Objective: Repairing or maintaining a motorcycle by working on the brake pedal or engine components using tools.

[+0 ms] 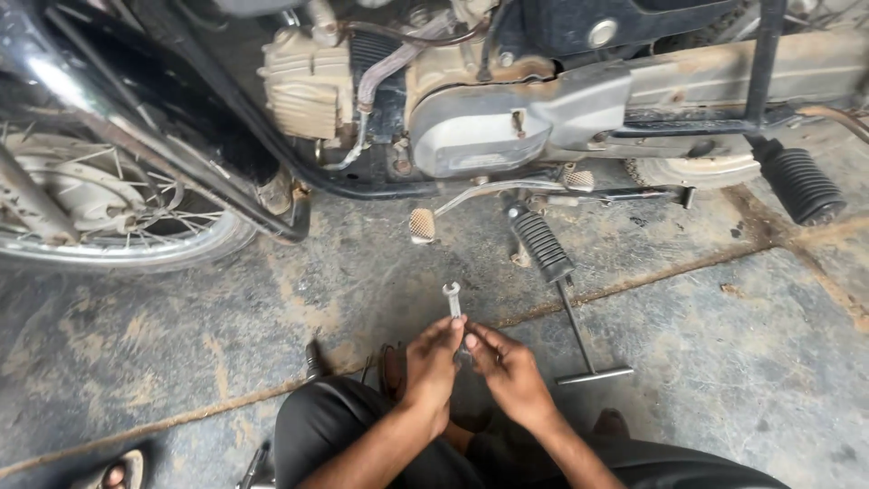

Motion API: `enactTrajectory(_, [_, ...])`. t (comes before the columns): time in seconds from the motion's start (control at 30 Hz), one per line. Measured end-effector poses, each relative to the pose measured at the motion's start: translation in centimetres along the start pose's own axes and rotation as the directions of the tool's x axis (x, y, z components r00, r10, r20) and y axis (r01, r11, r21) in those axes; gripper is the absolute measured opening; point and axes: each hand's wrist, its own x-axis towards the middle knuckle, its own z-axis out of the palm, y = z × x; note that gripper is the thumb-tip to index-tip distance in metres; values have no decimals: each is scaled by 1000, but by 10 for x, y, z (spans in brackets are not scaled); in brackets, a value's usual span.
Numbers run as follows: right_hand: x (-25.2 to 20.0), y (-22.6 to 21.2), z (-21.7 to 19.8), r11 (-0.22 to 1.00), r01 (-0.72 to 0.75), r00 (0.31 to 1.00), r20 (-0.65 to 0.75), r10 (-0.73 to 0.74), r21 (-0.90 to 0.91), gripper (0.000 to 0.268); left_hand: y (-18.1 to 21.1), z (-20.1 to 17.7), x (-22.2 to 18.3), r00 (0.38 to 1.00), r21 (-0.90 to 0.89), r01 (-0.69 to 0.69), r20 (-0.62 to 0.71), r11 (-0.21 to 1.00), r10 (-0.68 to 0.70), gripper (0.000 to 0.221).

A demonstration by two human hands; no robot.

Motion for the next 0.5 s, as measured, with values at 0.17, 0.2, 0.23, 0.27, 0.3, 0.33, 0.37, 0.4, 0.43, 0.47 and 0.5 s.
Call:
enactTrajectory(0.17, [47, 25, -5, 941, 16, 993, -113, 24, 339, 30, 1, 27, 57, 994, 41, -13, 112, 999, 9, 33])
enactTrajectory(0.2, [61, 31, -6, 927, 38, 989, -150, 20, 374, 28, 7, 30, 69, 992, 60, 27, 121, 998, -34, 34])
enactTrajectory(0.23, [72, 21, -8, 927, 45, 987, -158, 15, 372, 28, 20, 34, 70, 991, 61, 23, 130, 998, -31, 34])
enactTrajectory(0.27, [79, 14, -8, 946, 55, 983, -185, 5, 318, 26, 31, 34, 69, 990, 82, 15, 138, 996, -26, 37])
enactTrajectory(0.3, [87, 7, -7, 963, 63, 977, -212, -6, 263, 26, 41, 34, 69, 989, 103, 6, 145, 995, -21, 41])
enactTrajectory(0.33, [99, 6, -7, 963, 60, 976, -217, -1, 263, 26, 47, 30, 74, 989, 106, 11, 149, 994, -26, 41])
enactTrajectory(0.37, [111, 5, -6, 958, 96, 966, -258, -23, 270, 22, 53, 26, 79, 988, 97, -40, 150, 995, 25, 44])
enactTrajectory(0.4, [124, 4, -5, 952, 135, 953, -298, -50, 274, 19, 60, 22, 84, 985, 84, -94, 151, 992, 80, 47])
enactTrajectory(0.43, [135, 7, -4, 953, 135, 952, -301, -49, 272, 19, 58, 16, 94, 985, 83, -92, 154, 992, 79, 47])
enactTrajectory(0.47, [146, 10, -4, 967, 245, 894, -402, -197, 71, 19, 56, 10, 104, 979, 101, -179, 121, 979, 166, 49])
enactTrajectory(0.5, [157, 14, -3, 935, 326, 811, -467, -353, -141, 19, 53, 4, 114, 963, 121, -263, 89, 957, 253, 51])
